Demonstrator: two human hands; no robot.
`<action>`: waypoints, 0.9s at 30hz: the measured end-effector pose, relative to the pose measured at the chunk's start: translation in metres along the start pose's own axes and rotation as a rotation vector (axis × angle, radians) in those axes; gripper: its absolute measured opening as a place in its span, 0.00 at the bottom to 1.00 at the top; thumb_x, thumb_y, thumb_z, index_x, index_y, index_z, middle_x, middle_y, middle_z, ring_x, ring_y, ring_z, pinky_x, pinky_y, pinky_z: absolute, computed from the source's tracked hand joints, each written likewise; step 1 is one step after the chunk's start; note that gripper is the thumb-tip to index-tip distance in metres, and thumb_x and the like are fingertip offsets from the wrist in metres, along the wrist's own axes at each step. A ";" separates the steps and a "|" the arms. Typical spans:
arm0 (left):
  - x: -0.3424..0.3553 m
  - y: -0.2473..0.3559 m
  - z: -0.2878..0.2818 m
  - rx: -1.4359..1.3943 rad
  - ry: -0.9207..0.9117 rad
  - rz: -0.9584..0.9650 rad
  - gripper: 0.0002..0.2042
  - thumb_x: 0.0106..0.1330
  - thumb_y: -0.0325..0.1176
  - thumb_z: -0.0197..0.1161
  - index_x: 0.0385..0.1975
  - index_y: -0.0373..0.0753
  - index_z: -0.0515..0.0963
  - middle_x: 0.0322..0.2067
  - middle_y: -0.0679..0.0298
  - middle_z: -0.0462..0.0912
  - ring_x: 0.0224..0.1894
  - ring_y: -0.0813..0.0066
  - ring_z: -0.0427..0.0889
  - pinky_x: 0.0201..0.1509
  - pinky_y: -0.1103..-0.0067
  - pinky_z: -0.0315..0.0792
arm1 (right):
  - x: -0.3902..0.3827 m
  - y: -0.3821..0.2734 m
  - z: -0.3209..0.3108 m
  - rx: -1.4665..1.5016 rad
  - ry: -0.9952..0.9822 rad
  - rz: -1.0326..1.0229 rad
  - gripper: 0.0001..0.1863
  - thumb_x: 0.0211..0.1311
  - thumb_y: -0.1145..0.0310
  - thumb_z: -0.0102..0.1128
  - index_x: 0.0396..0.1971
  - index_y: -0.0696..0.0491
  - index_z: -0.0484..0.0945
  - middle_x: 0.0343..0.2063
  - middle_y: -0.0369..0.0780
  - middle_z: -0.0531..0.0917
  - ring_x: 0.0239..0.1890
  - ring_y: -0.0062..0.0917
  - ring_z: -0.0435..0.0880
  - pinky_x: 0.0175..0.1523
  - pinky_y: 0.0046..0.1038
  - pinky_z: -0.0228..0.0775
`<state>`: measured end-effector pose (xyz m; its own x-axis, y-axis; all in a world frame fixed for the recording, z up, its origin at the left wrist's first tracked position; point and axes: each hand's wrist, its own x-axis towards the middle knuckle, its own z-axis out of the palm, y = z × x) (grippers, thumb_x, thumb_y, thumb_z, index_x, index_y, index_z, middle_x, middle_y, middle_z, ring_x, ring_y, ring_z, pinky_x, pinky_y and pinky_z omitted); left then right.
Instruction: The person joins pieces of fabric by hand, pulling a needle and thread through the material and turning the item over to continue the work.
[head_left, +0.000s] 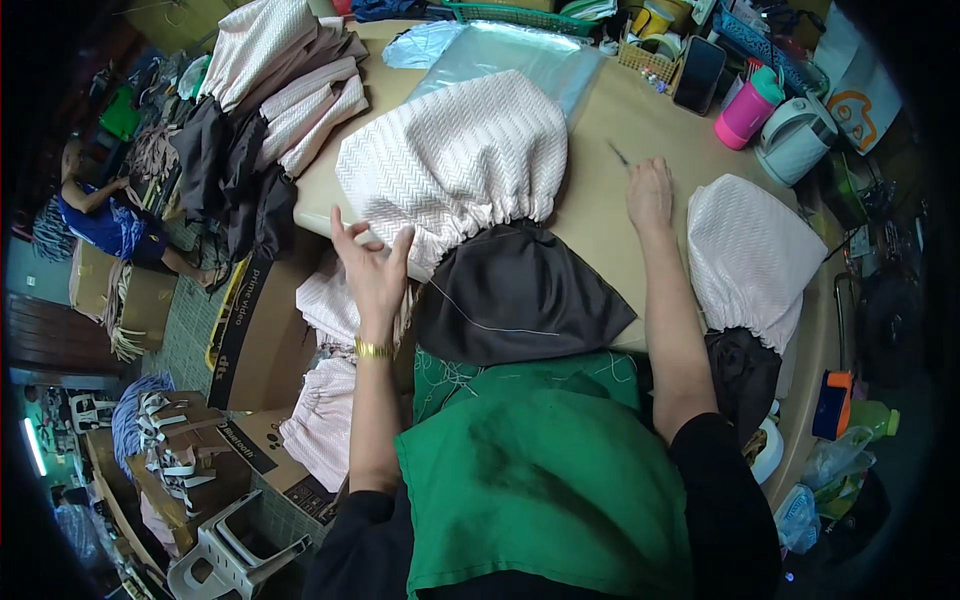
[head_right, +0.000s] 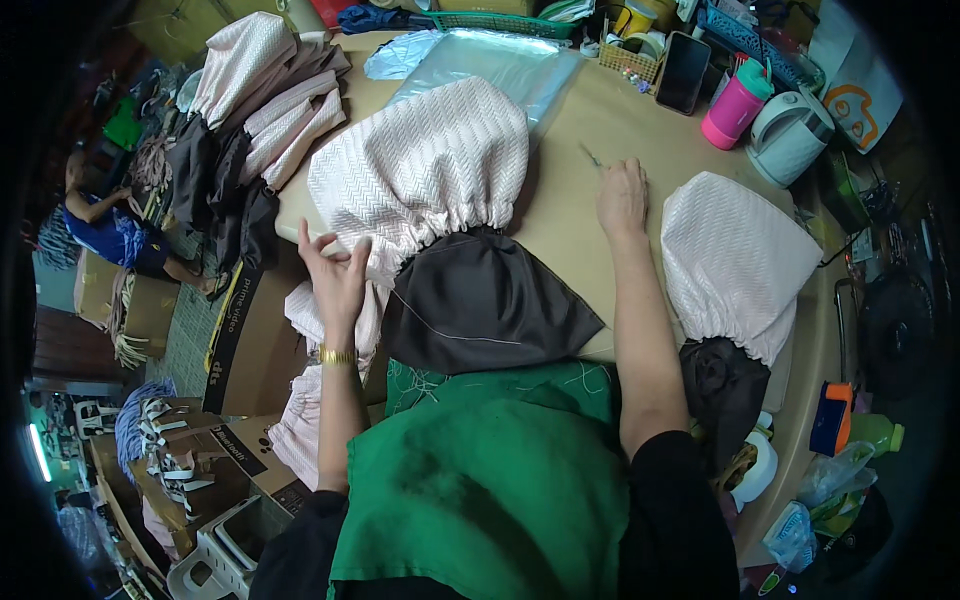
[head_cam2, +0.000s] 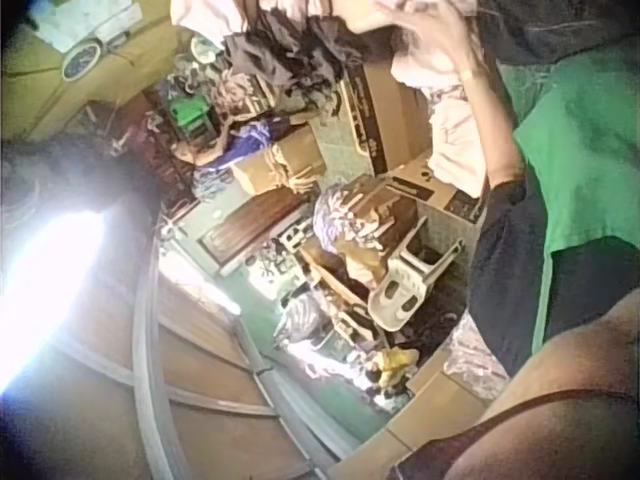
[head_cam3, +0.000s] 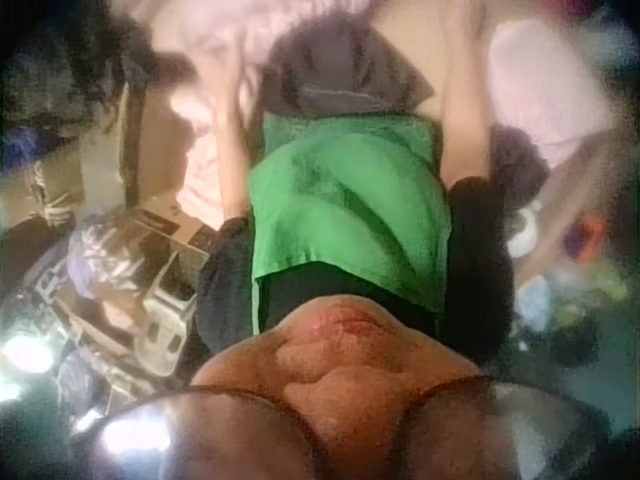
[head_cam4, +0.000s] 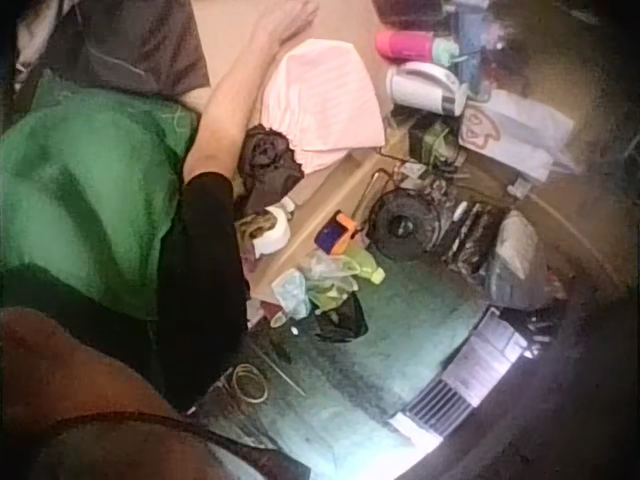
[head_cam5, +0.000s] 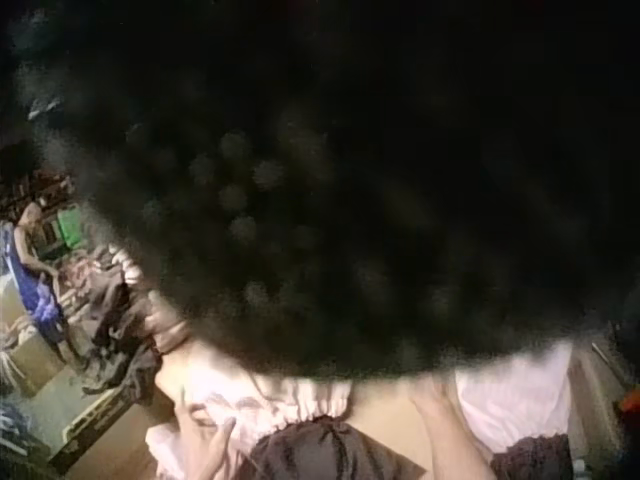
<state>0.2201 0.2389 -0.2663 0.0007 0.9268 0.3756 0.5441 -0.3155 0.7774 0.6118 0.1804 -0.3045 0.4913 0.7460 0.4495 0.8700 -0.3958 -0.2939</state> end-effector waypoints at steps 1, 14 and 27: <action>0.013 0.002 0.003 0.058 -0.063 -0.081 0.47 0.52 0.34 0.74 0.67 0.36 0.49 0.44 0.56 0.71 0.34 0.72 0.74 0.37 0.77 0.71 | 0.001 0.005 0.004 0.073 0.051 -0.011 0.10 0.64 0.68 0.53 0.38 0.59 0.78 0.38 0.48 0.78 0.39 0.39 0.78 0.44 0.36 0.71; 0.012 0.101 0.059 -0.145 -0.230 0.708 0.23 0.54 0.33 0.68 0.48 0.31 0.71 0.41 0.46 0.77 0.44 0.50 0.78 0.49 0.66 0.71 | -0.005 0.005 -0.009 1.735 -0.346 0.449 0.22 0.69 0.50 0.51 0.39 0.57 0.76 0.22 0.32 0.75 0.17 0.12 0.68 0.21 0.16 0.58; -0.012 0.025 -0.005 0.135 -0.124 0.186 0.29 0.56 0.39 0.68 0.55 0.34 0.69 0.47 0.48 0.77 0.52 0.57 0.76 0.53 0.67 0.69 | -0.062 -0.127 -0.027 0.486 -0.444 -0.209 0.17 0.58 0.60 0.63 0.27 0.62 0.79 0.20 0.45 0.81 0.26 0.27 0.82 0.34 0.31 0.71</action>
<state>0.2290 0.2192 -0.2488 0.2097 0.8757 0.4349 0.6322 -0.4607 0.6229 0.4721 0.1701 -0.2725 0.1615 0.9703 0.1799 0.7763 -0.0124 -0.6303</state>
